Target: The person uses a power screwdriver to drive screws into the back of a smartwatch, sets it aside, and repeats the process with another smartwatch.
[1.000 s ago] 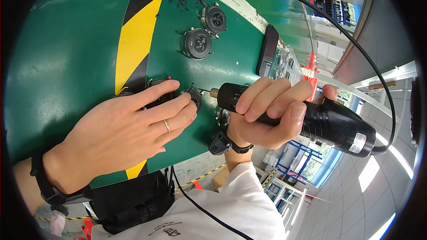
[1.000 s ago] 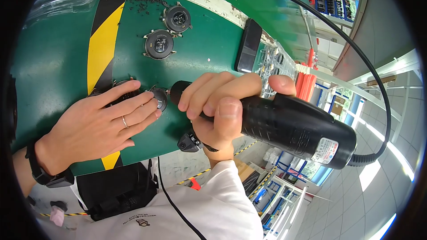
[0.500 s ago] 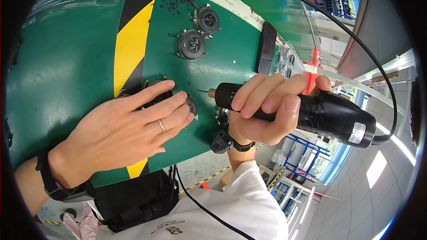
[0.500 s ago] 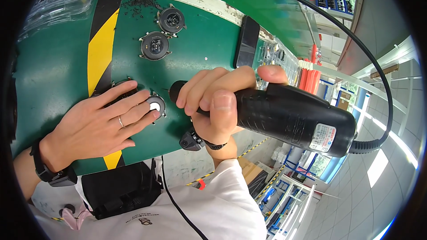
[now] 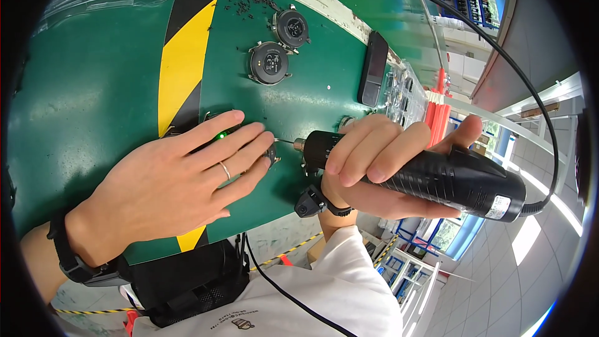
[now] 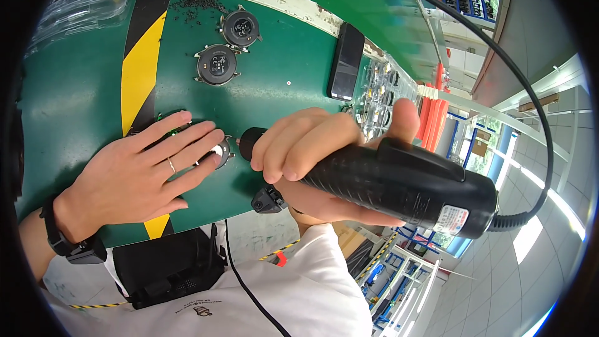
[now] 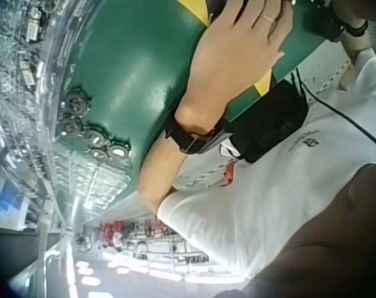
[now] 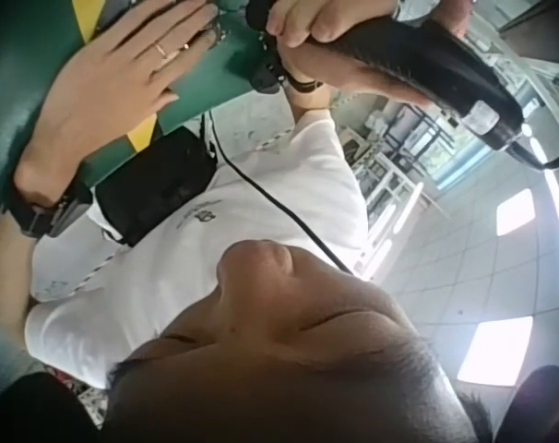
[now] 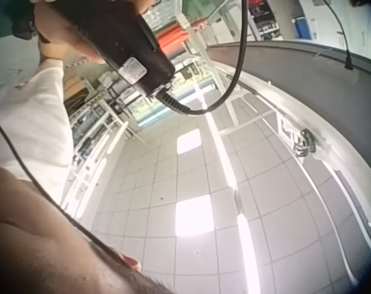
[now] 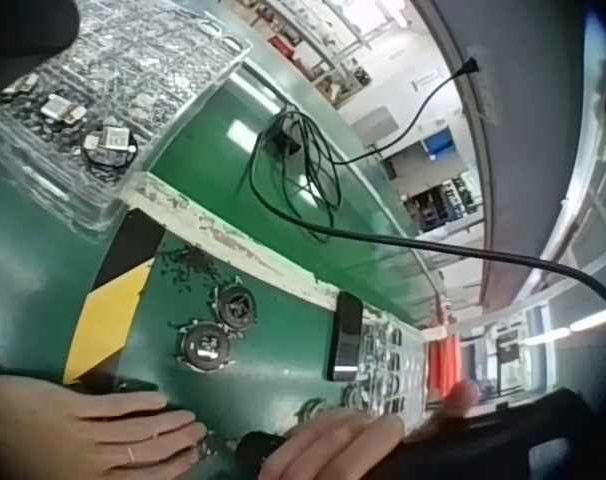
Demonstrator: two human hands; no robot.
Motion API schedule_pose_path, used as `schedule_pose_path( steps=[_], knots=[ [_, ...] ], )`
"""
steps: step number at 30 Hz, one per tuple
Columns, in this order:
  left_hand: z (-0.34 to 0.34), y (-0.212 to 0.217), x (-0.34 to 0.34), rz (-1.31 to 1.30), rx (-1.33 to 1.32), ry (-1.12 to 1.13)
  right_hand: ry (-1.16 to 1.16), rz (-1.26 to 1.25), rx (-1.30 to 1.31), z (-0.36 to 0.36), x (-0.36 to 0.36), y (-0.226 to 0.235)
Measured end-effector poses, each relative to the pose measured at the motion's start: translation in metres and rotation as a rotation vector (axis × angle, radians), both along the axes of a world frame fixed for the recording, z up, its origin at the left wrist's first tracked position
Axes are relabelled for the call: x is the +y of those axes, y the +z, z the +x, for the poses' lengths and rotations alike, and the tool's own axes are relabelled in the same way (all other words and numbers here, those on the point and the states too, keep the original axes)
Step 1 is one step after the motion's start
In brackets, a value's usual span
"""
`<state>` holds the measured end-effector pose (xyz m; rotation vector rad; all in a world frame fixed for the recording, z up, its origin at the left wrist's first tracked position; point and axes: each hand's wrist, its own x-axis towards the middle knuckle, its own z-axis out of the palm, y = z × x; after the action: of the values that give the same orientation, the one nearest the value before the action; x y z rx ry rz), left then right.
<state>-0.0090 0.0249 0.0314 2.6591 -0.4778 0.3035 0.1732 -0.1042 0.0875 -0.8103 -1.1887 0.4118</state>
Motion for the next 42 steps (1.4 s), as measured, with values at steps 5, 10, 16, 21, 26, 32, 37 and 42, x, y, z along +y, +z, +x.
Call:
schedule_pose_path(
  steps=[5, 10, 16, 21, 26, 32, 37, 42],
  knots=[
    [0.003, -0.006, -0.007, -0.014, -0.006, 0.001, 0.077, -0.047, 0.007, 0.011, -0.01, -0.006],
    [0.005, -0.006, -0.01, -0.016, 0.024, 0.006, 0.122, -0.004, -0.004, 0.012, -0.011, -0.013],
    [0.004, -0.014, -0.012, -0.037, 0.042, 0.01, 0.168, -0.047, -0.038, 0.009, -0.01, -0.017],
    [0.004, -0.015, -0.014, -0.034, 0.033, 0.016, 0.135, -0.015, -0.039, 0.005, -0.009, -0.021],
    [0.003, -0.018, -0.015, -0.035, 0.024, 0.021, 0.153, -0.032, -0.043, 0.006, -0.011, -0.022],
    [-0.001, -0.02, -0.015, -0.027, 0.012, 0.032, 0.179, -0.063, -0.092, 0.002, -0.01, -0.02],
    [-0.003, -0.023, -0.017, -0.024, -0.023, 0.048, 0.14, -0.056, -0.091, -0.003, -0.011, -0.019],
    [-0.004, -0.02, -0.015, -0.054, 0.008, 0.024, 0.091, -0.051, -0.081, -0.007, -0.01, -0.02]
  ],
)
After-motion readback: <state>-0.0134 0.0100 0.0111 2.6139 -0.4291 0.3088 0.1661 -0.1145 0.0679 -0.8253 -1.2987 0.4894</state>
